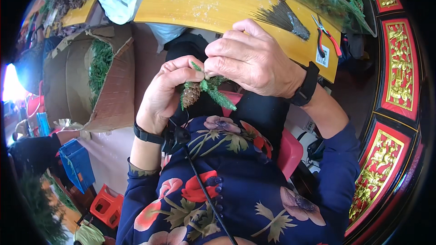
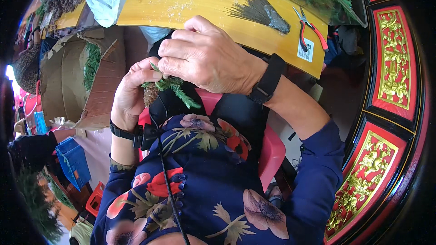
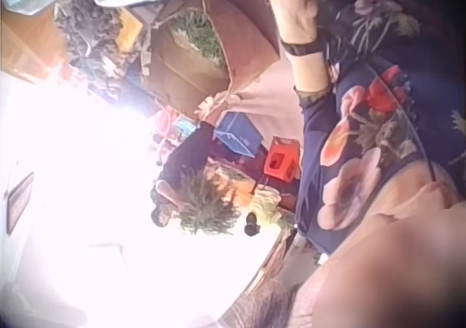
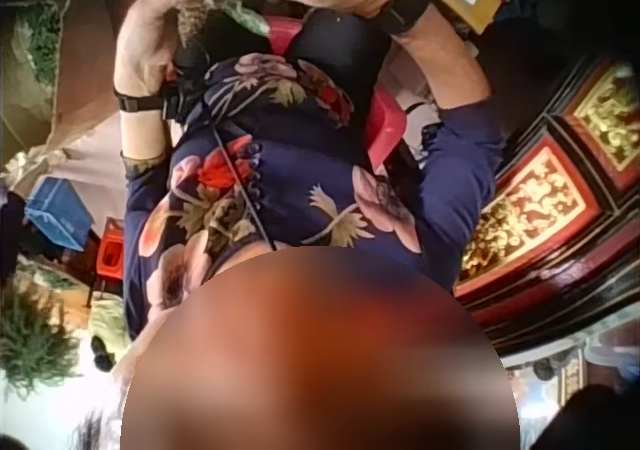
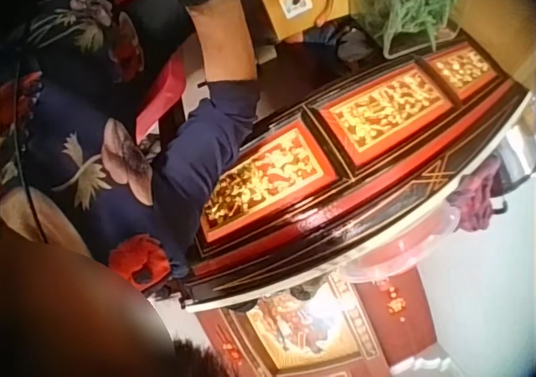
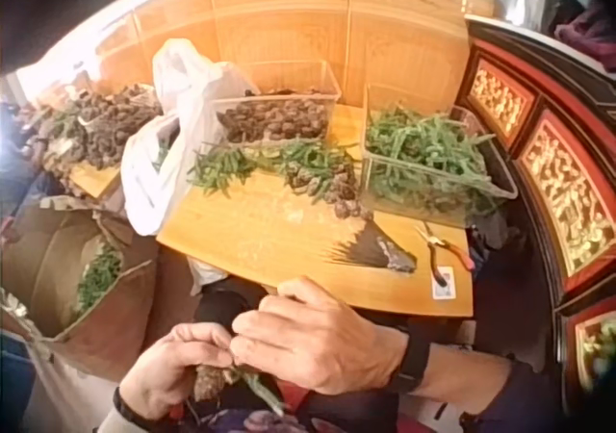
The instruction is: Manually preparing and assembling green foliage and decorative pods for decorations.
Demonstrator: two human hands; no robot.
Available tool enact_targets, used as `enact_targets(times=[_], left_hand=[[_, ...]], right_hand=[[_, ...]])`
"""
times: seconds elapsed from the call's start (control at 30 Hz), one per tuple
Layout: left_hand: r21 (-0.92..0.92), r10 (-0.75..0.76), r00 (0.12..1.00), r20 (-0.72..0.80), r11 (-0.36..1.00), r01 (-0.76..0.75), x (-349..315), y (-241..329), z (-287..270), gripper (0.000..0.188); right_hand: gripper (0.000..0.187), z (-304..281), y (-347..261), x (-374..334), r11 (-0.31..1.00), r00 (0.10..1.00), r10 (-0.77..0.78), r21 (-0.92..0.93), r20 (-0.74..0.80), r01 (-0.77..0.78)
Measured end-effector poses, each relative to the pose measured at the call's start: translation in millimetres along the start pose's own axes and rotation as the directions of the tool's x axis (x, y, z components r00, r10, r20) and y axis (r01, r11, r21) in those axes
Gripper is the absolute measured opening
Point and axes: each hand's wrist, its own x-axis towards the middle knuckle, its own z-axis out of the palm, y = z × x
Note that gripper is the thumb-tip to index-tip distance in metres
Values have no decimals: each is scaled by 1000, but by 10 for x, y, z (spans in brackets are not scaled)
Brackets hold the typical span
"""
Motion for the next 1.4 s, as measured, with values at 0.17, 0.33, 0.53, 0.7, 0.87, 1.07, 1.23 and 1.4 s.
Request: enact_targets(times=[0.17, 0.33, 0.53, 0.7, 0.87, 1.07, 1.23, 1.4], left_hand=[[-66, -25, 999, 25, 998, 26, -59, 72, 69, 6], [-147, -79, 990, 118, 985, 96, -26, 55, 89, 7], [207, 94, 992, -83, 975, -75, -51, 12, 80, 9], [-172, 20, 1000, -23, 985, -23, -10, -21, 37, 10], [-230, -87, 995, 43, 969, 94, -40, 49, 51, 10], [-202, -83, 995, 64, 975, 94, -37, 25, 84, 9], [677, 331, 942, -57, 706, -207, -107, 46, 253, 9], [290, 171, 981, -92, 947, -138, -39, 29, 106, 10]], right_hand=[[13, 5, -73, 47, 986, 994, -104, -138, -39, 98], [14, -25, -80, 55, 990, 996, -90, -108, 13, 90], [16, -53, -128, 53, 900, 910, 369, 172, 189, -401], [14, 16, -58, 38, 1000, 997, -1, -29, -74, -2], [13, -29, -15, 59, 985, 991, -130, -119, -41, 124], [12, -110, -1, 81, 970, 982, -188, -153, 24, 190], [10, -65, -127, 23, 935, 929, 330, 75, 166, -346], [10, -54, -82, 33, 915, 933, 349, 186, 82, -359]])
